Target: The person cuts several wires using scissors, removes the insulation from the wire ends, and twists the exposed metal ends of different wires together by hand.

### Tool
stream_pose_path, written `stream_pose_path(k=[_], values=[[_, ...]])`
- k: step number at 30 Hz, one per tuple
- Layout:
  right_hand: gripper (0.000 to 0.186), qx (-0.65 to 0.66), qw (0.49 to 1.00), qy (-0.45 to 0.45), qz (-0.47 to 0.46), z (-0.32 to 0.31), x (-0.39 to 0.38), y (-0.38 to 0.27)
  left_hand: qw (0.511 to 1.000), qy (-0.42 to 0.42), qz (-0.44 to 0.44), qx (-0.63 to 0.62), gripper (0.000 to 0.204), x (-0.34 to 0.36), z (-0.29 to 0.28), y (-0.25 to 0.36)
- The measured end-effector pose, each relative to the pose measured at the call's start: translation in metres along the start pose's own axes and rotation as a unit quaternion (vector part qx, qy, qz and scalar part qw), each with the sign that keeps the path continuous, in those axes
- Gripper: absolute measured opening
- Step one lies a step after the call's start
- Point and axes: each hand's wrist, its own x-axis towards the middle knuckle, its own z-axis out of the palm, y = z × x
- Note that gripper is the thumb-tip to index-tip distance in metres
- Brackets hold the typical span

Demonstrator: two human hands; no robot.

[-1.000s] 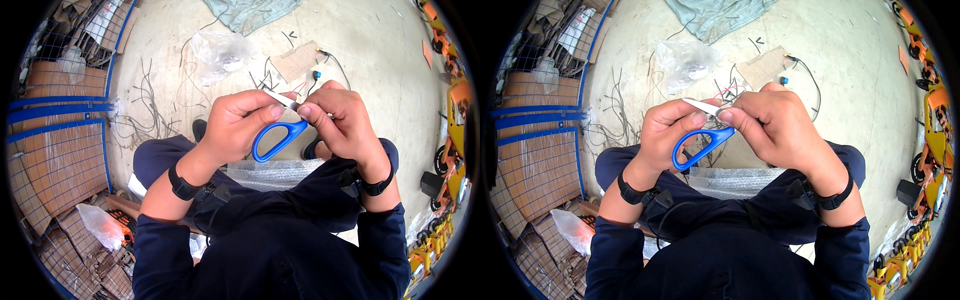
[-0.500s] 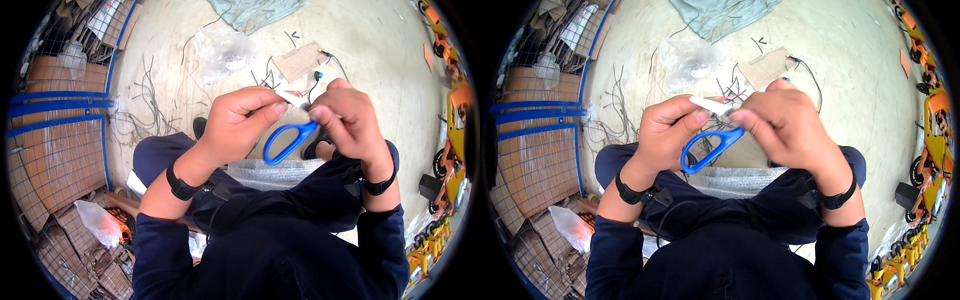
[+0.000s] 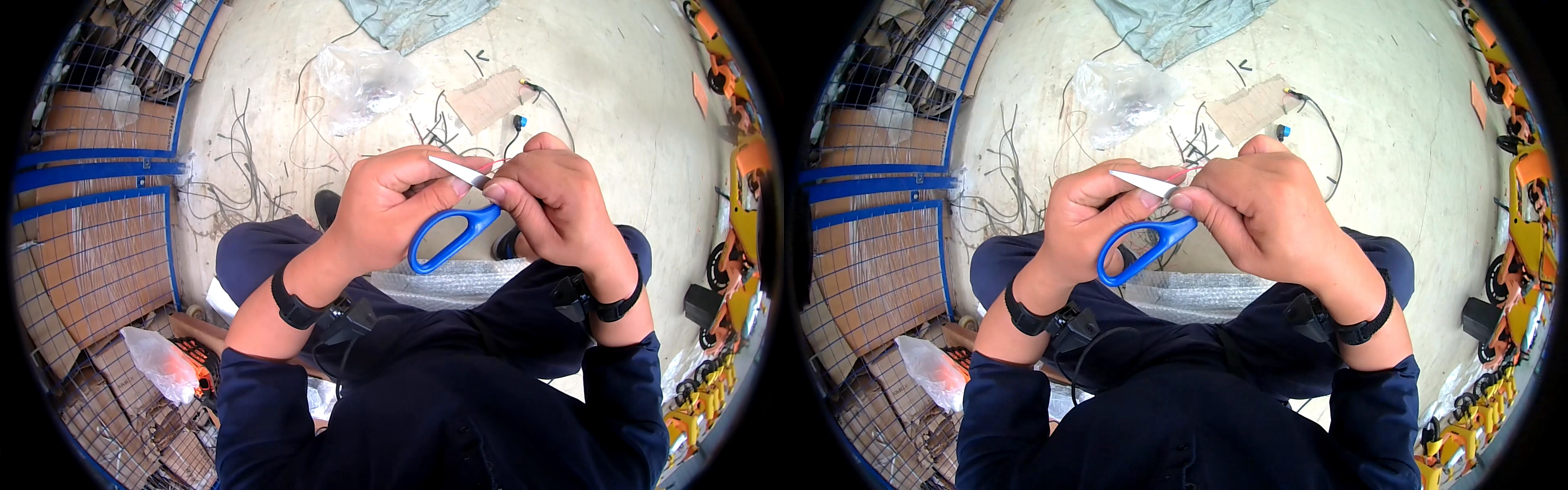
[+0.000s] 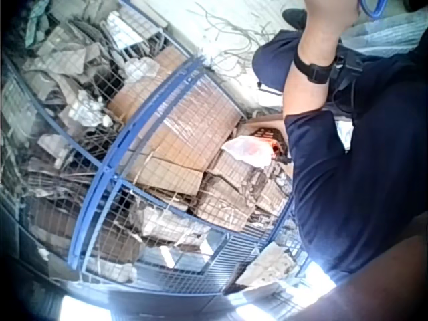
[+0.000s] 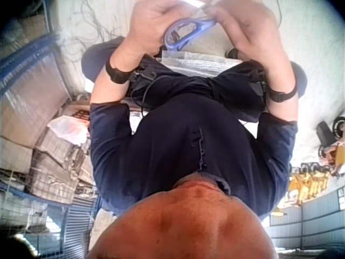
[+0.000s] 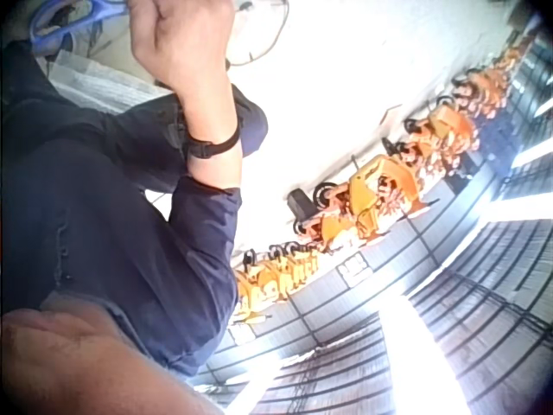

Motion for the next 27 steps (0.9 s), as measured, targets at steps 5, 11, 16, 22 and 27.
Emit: stream_pose_path(k=[5, 11, 16, 22, 27], values=[[0.014, 0.003, 1.0, 0.016, 0.014, 0.0, 0.0, 0.001, 0.997, 0.0, -0.04, -0.072, 0.021, 0.001, 0.002, 0.0], [0.012, 0.002, 1.0, 0.017, 0.012, -0.001, 0.002, 0.0, 0.997, -0.001, -0.026, -0.067, 0.021, 0.001, 0.002, -0.001], [0.012, 0.005, 1.0, 0.017, 0.017, -0.002, 0.001, 0.001, 0.999, 0.006, -0.01, -0.034, 0.022, 0.002, 0.002, -0.003], [0.018, -0.026, 0.991, 0.051, 0.122, -0.021, -0.001, 0.014, 0.998, 0.049, 0.037, -0.019, 0.021, -0.001, 0.001, 0.003], [0.015, 0.038, 0.997, 0.028, 0.053, -0.02, -0.005, 0.014, 0.994, 0.058, 0.08, 0.038, 0.022, 0.002, 0.0, -0.002]])
